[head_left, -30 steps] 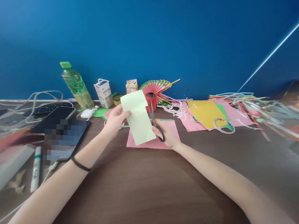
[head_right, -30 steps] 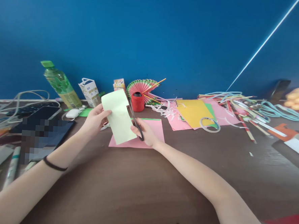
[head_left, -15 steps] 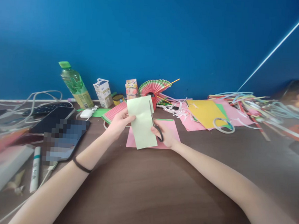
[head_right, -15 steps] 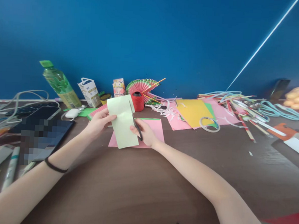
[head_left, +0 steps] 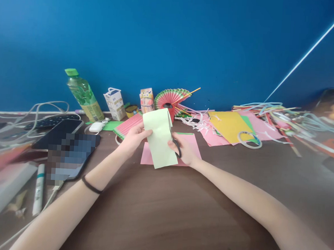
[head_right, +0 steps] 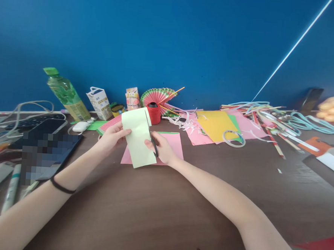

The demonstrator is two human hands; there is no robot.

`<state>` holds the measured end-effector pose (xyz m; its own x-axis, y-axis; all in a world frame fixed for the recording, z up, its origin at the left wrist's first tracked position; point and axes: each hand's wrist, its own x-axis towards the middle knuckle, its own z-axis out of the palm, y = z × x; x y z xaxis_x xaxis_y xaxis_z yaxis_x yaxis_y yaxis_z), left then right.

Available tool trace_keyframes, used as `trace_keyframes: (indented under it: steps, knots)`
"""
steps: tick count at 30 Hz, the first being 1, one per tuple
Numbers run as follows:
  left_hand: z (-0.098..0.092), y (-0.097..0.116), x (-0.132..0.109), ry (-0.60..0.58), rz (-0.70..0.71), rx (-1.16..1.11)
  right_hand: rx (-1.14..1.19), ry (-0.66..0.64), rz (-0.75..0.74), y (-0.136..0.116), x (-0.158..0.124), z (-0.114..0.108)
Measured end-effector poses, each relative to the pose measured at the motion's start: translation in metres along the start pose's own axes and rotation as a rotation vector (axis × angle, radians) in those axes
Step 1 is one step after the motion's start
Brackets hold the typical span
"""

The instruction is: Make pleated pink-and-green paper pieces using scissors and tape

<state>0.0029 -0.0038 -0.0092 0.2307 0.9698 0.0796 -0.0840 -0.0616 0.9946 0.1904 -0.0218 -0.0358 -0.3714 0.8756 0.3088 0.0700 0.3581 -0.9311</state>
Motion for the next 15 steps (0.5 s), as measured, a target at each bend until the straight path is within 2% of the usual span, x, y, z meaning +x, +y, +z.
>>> trace_keyframes:
  steps: [15]
  knots:
    - [0.0005, 0.0002, -0.0006, -0.018, -0.012, -0.013, 0.019, 0.001, 0.023, 0.0016, -0.0004, -0.0003]
